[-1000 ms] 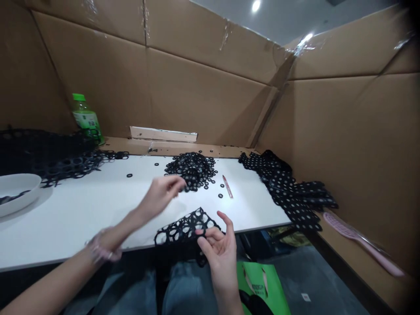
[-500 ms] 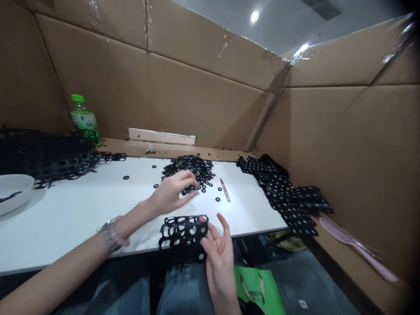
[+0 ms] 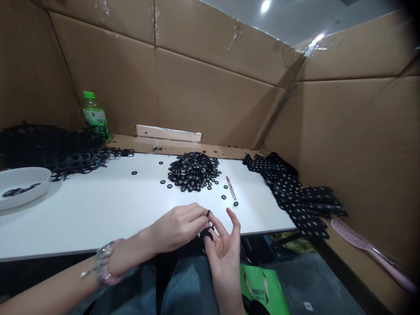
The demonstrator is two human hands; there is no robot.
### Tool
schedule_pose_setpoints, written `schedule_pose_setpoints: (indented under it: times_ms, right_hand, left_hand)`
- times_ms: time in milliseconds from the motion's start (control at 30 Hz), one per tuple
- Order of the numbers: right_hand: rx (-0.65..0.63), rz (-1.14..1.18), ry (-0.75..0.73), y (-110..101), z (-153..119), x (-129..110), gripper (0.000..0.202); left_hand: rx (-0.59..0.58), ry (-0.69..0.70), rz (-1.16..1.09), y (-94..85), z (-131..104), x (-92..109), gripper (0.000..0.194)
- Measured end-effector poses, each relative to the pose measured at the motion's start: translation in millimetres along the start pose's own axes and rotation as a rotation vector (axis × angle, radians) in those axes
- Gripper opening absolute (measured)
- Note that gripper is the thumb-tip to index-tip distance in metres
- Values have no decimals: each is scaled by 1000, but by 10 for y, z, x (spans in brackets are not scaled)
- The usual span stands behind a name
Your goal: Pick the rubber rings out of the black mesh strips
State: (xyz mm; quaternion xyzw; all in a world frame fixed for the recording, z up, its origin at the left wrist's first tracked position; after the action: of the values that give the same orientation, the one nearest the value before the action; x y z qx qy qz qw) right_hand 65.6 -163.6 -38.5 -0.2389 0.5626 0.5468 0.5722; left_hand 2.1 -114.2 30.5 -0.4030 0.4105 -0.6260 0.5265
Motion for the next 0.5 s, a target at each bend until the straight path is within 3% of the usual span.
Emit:
schedule_pose_setpoints:
  times_ms: [200, 500]
  right_hand:
    - [87, -74, 32, -78, -1, 89, 66]
    - [212, -198, -10, -265, 23, 50, 64]
  left_hand:
    - [-36, -75, -6, 101, 32, 0, 23]
    - [62, -182, -110, 112, 44, -105, 18]
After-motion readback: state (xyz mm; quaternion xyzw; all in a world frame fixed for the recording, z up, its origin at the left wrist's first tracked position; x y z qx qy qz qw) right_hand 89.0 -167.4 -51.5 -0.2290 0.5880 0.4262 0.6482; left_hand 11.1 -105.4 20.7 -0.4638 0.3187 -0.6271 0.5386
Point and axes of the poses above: each hand's wrist, its own z-axis towards the middle knuckle, its own y-axis out of the palm, x = y × z, the point moved 9 cm from there along z, towards the middle knuckle, and after that the axes turned 15 degrees about -x, right-handed, at the moved point
